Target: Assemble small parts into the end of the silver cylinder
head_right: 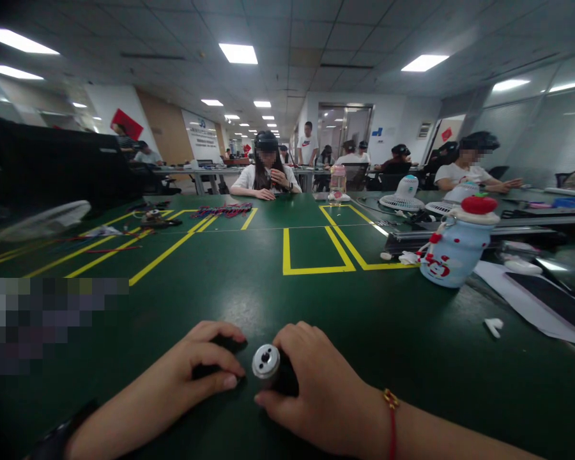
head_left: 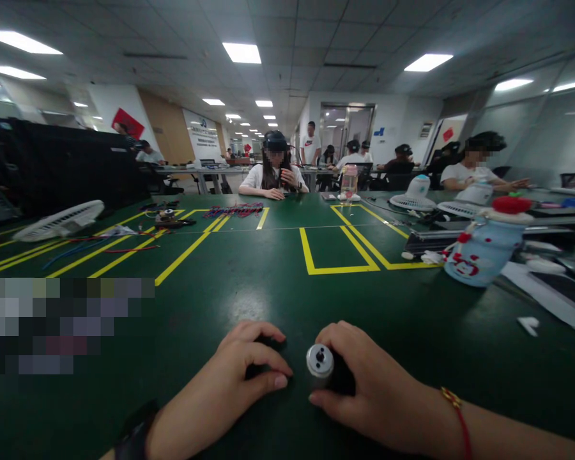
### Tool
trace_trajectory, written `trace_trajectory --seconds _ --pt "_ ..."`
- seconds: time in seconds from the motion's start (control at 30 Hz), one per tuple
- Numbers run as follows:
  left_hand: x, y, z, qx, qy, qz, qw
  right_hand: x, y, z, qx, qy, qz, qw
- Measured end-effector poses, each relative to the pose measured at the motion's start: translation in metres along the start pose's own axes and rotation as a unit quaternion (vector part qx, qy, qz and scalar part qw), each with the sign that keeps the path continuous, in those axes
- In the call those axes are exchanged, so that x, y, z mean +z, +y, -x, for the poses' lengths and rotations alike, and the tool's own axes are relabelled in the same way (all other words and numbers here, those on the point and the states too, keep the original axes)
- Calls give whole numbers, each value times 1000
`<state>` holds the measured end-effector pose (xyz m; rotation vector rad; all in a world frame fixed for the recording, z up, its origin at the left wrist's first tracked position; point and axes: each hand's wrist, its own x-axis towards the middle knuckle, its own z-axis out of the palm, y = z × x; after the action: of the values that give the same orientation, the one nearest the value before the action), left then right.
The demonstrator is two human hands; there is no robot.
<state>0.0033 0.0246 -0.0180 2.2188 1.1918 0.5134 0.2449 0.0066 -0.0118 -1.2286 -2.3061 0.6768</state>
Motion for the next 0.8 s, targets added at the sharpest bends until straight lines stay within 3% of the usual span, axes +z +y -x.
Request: trace_trajectory --seconds 0.13,0.23,0.43,0.6,0.8 --pt "-6 3 1 0 -11 3 1000 0 1 0 3 -2 -3 1000" --pt "-18 -1 6 0 -53 34 998 -1 1 -1 2 -4 1 1000" --pt "-39 -9 18 -52 -103 3 993 -3 -1 -1 -3 -6 2 1000" --pt "-34 -3 23 -57 -122 -100 986 -3 -2 -1 1 -8 6 1000" --pt "-22 -2 22 -19 -91 -158 983 -3 -1 -2 -16 -4 8 1000"
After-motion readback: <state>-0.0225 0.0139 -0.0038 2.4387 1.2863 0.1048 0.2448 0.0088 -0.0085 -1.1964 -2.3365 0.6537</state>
